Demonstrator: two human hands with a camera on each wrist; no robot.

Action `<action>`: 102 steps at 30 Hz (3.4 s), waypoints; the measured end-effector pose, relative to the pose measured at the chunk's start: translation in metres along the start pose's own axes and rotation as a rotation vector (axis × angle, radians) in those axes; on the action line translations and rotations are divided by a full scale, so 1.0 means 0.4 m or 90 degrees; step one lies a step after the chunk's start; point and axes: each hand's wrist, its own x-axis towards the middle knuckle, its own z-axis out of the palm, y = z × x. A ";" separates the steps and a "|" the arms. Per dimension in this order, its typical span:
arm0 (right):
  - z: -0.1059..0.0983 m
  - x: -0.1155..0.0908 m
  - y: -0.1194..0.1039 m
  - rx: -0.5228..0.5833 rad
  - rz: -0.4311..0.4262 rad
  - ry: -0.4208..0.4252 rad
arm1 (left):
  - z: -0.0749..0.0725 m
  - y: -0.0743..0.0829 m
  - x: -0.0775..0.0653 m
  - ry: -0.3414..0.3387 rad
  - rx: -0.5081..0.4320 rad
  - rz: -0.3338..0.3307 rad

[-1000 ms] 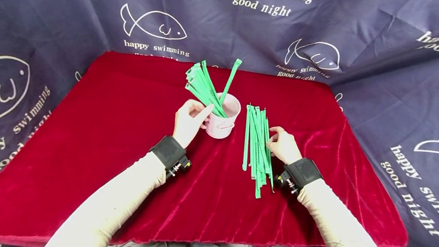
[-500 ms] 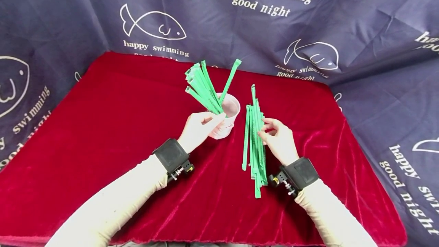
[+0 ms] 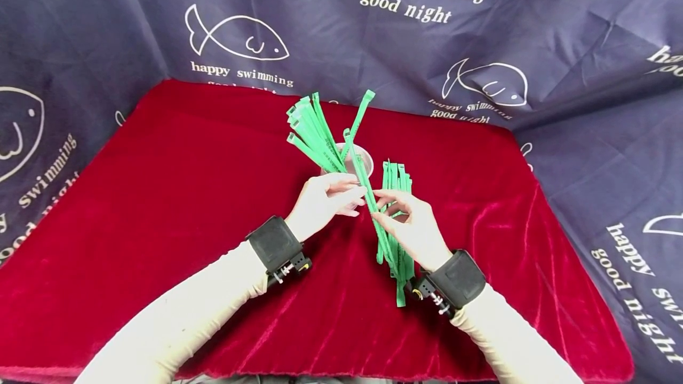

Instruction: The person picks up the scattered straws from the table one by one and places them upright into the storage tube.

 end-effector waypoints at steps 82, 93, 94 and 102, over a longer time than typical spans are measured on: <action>-0.004 -0.007 0.043 0.013 0.024 0.014 | -0.063 -0.034 0.008 0.330 0.040 0.163; -0.003 -0.006 0.032 0.005 0.028 0.033 | -0.022 -0.035 -0.015 0.266 0.002 0.101; -0.003 -0.006 0.030 0.009 0.023 0.035 | -0.018 -0.033 -0.018 0.250 0.008 0.094; 0.003 -0.005 0.008 0.028 0.000 0.044 | 0.000 -0.010 -0.022 0.056 -0.003 0.014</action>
